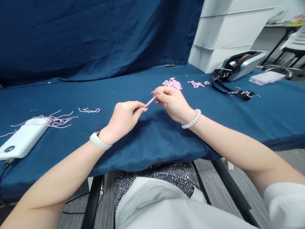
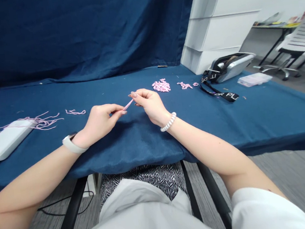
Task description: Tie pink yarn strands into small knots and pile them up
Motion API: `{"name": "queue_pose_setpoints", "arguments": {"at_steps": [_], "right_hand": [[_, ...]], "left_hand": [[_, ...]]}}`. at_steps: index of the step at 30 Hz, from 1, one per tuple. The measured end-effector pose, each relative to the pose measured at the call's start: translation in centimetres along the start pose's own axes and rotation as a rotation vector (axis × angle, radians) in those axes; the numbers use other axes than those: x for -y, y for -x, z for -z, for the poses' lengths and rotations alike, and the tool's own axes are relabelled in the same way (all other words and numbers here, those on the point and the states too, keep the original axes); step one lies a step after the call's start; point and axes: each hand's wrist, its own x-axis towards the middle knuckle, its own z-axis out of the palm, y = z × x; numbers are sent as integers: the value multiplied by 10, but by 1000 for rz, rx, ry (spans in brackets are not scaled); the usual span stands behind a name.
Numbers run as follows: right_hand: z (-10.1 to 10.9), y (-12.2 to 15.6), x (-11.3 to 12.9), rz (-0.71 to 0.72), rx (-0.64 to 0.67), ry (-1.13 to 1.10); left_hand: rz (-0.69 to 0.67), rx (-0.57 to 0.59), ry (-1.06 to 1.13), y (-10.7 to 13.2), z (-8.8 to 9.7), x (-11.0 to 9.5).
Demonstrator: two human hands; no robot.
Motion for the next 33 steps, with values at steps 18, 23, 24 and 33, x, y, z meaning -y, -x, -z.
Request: {"name": "queue_pose_setpoints", "arguments": {"at_steps": [18, 23, 24, 33], "right_hand": [[-11, 13, -10, -80, 182, 6], [-11, 11, -9, -145, 158, -52], [-11, 11, -9, -156, 146, -62], [-9, 10, -14, -208, 134, -89]], "left_hand": [[-346, 21, 151, 10, -5, -4], [-116, -132, 420, 7, -9, -7], [-62, -143, 477, 6, -9, -7], [233, -238, 699, 5, -11, -7]]}}
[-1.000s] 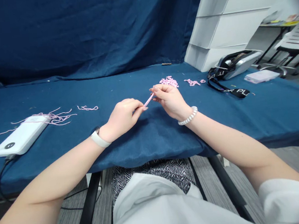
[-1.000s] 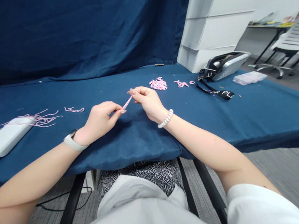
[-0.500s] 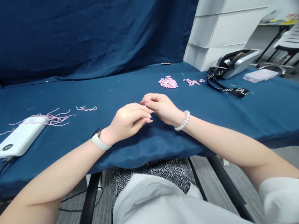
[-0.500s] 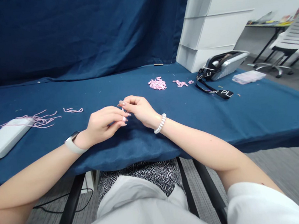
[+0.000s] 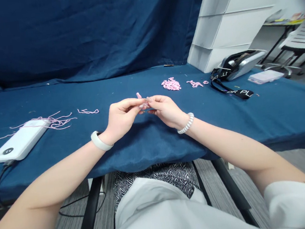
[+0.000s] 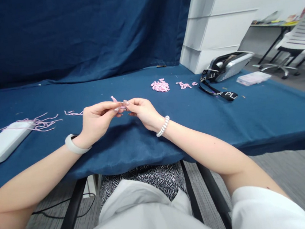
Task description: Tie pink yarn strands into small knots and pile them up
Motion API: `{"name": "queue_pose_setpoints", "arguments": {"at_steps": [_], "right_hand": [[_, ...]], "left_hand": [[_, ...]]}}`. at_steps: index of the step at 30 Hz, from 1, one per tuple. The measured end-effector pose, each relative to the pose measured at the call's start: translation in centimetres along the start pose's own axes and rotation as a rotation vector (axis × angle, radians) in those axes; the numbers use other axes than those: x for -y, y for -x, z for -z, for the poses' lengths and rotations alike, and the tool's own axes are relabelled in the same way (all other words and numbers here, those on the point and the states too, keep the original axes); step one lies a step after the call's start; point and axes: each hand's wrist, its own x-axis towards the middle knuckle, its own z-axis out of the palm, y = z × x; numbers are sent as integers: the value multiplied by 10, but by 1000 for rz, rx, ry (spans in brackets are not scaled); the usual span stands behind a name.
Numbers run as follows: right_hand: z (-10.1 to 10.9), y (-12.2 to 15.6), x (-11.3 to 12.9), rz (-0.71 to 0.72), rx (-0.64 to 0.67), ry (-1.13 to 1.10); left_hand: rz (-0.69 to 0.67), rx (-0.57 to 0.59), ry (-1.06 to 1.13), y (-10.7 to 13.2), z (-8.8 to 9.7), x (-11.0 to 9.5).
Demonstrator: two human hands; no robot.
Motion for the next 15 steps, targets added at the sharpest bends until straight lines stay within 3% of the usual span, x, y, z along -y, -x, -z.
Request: {"name": "queue_pose_setpoints", "arguments": {"at_steps": [3, 7, 15], "right_hand": [[-1, 0, -1, -24, -13, -2], [-5, 3, 0, -56, -25, -23], [-11, 8, 3, -122, -25, -81]], "left_hand": [[-39, -112, -53, 0, 1, 1], [-92, -173, -106, -2, 2, -1], [53, -180, 146, -7, -2, 5]]}}
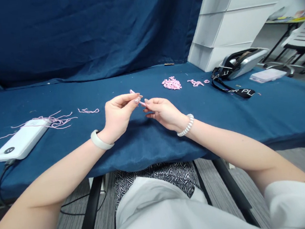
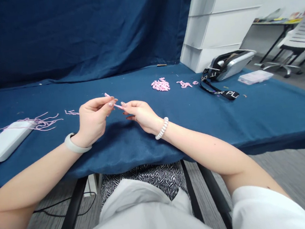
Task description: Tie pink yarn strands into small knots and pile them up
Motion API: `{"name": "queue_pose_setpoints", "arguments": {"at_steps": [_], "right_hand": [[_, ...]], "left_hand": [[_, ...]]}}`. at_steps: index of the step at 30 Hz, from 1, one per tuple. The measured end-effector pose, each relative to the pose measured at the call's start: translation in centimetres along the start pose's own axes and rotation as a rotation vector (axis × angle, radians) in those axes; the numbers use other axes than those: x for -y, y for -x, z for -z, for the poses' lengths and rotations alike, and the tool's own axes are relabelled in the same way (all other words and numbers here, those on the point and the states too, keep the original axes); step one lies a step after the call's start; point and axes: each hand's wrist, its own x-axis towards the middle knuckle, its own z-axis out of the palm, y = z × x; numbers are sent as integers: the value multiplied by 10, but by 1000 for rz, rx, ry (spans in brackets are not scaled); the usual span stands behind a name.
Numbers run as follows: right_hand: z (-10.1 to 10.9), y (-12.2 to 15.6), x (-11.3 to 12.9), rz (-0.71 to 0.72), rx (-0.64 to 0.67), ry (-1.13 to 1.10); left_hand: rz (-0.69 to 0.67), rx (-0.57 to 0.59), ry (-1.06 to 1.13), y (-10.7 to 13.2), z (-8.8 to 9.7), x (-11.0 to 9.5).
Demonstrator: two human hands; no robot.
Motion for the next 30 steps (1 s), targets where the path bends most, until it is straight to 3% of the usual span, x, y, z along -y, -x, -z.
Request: {"name": "queue_pose_setpoints", "arguments": {"at_steps": [8, 14, 30], "right_hand": [[0, 1, 1, 92, -29, -35], [-3, 3, 2, 207, -75, -6], [-3, 1, -1, 310, -49, 67]], "left_hand": [[306, 171, 395, 1, -6, -12], [420, 242, 404, -1, -4, -12], [423, 167, 222, 0, -5, -19]]}}
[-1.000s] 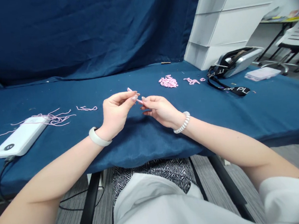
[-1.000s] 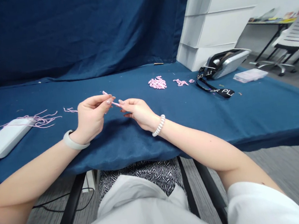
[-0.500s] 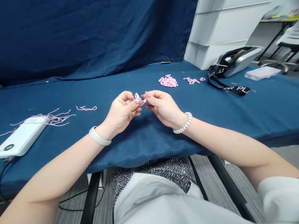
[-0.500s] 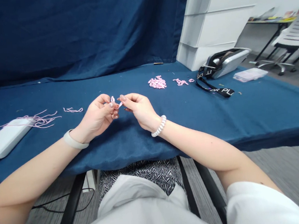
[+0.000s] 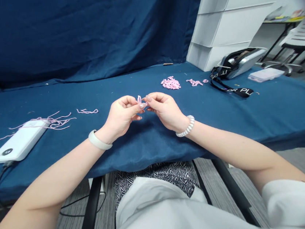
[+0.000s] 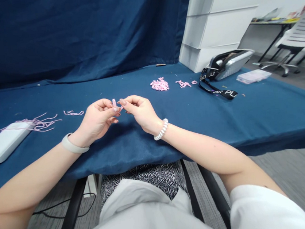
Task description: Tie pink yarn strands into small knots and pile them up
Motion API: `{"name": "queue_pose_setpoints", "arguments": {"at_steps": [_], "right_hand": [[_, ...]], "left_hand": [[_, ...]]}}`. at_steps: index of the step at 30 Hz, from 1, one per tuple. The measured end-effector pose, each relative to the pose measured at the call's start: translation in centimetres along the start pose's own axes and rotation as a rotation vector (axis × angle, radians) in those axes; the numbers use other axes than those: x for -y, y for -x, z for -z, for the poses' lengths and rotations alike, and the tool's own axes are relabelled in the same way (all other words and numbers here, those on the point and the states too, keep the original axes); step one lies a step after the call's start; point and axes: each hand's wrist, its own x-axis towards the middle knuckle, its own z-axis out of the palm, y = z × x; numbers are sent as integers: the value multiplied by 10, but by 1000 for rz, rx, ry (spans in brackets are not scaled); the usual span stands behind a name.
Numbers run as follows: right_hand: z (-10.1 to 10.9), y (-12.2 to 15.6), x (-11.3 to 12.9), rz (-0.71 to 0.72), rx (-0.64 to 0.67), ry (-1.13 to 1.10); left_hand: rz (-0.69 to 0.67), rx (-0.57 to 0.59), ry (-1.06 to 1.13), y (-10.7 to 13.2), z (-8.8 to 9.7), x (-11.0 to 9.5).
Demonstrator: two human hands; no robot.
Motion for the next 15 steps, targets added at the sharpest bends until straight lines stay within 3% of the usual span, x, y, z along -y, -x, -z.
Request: {"name": "queue_pose_setpoints", "arguments": {"at_steps": [15], "right_hand": [[10, -9, 0, 259, 84, 174]], "left_hand": [[117, 167, -38, -1, 7, -4]]}}
